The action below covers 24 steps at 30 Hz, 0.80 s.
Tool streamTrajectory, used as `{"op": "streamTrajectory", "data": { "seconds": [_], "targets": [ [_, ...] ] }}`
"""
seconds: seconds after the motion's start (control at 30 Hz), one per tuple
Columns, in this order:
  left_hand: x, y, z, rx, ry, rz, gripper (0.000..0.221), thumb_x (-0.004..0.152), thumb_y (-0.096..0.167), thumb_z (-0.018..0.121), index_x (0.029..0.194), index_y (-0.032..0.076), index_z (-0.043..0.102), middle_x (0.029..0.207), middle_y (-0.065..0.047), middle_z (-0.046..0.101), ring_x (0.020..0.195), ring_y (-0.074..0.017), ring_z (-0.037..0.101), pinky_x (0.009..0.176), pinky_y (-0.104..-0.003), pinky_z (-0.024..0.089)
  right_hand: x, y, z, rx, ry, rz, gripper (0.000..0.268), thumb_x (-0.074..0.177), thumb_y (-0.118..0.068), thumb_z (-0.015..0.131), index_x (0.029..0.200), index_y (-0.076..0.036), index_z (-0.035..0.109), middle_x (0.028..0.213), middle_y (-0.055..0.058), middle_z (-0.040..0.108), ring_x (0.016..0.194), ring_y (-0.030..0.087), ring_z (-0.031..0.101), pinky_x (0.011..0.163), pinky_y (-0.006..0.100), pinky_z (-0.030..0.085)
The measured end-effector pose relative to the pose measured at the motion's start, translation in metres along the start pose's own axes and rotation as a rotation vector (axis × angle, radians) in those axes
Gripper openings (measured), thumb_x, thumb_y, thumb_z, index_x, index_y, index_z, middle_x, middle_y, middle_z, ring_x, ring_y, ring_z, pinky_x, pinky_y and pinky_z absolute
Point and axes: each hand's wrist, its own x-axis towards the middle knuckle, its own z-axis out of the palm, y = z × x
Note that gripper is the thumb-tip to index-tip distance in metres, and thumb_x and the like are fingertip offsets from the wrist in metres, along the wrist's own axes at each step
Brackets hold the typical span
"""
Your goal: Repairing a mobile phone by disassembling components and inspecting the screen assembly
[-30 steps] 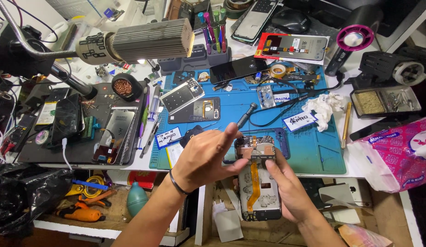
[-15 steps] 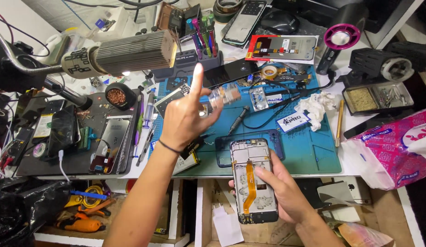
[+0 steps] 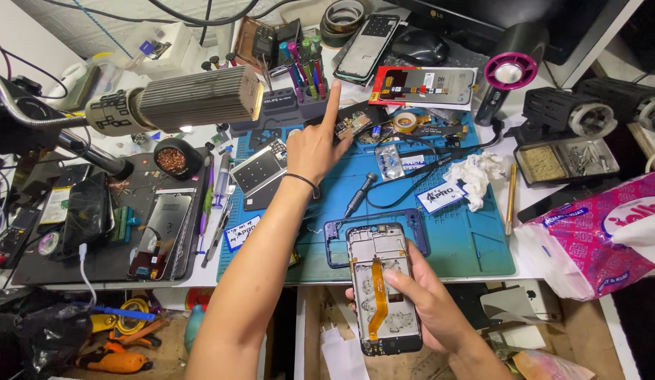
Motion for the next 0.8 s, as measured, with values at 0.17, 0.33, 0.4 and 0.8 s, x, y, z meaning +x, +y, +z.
{"op": "streamTrajectory", "data": {
  "seconds": [0.17, 0.33, 0.4, 0.8],
  "targets": [
    [0.001, -0.001, -0.007, -0.001, -0.051, 0.008, 0.109, 0.101, 0.058, 0.072, 0.166, 0.024, -0.009, 0.060, -0.014, 0.065, 0.045, -0.0374, 0.060, 0.043, -0.044, 0.047, 0.000, 0.000, -0.001, -0.013, -0.020, -0.019, 0.062, 0.087, -0.010, 0.058, 0.148, -0.015, 0.045, 0.126, 0.033, 0.069, 0.090, 0.058, 0.073, 0.075, 0.065, 0.060],
    [-0.008, -0.002, -0.031, -0.008, -0.071, -0.012, 0.111, 0.097, 0.065, 0.070, 0.166, 0.025, -0.008, 0.065, -0.013, 0.068, 0.049, -0.0393, 0.062, 0.043, -0.046, 0.048, -0.004, -0.006, 0.008, -0.008, 0.044, 0.007, 0.064, 0.087, -0.008, 0.054, 0.150, -0.015, 0.044, 0.124, 0.035, 0.067, 0.092, 0.060, 0.069, 0.075, 0.070, 0.057],
    [-0.022, 0.002, -0.059, -0.385, -0.010, -0.101, 0.097, 0.103, 0.051, 0.066, 0.163, 0.028, -0.006, 0.110, -0.001, 0.077, 0.078, -0.0372, 0.075, 0.055, -0.056, 0.055, -0.008, -0.013, 0.013, -0.012, 0.090, -0.013, 0.072, 0.083, -0.004, 0.051, 0.154, -0.013, 0.043, 0.122, 0.041, 0.066, 0.095, 0.061, 0.067, 0.080, 0.076, 0.055],
    [-0.244, 0.087, -0.122, -1.741, -0.537, -0.703, 0.032, 0.088, 0.017, 0.076, 0.118, 0.004, 0.077, 0.102, -0.006, 0.079, 0.081, -0.0094, 0.067, 0.063, -0.025, 0.063, 0.005, 0.002, -0.008, -0.125, -0.016, -0.372, 0.068, 0.084, 0.002, 0.050, 0.149, -0.013, 0.036, 0.129, 0.029, 0.063, 0.103, 0.057, 0.071, 0.077, 0.067, 0.062]
  ]
}}
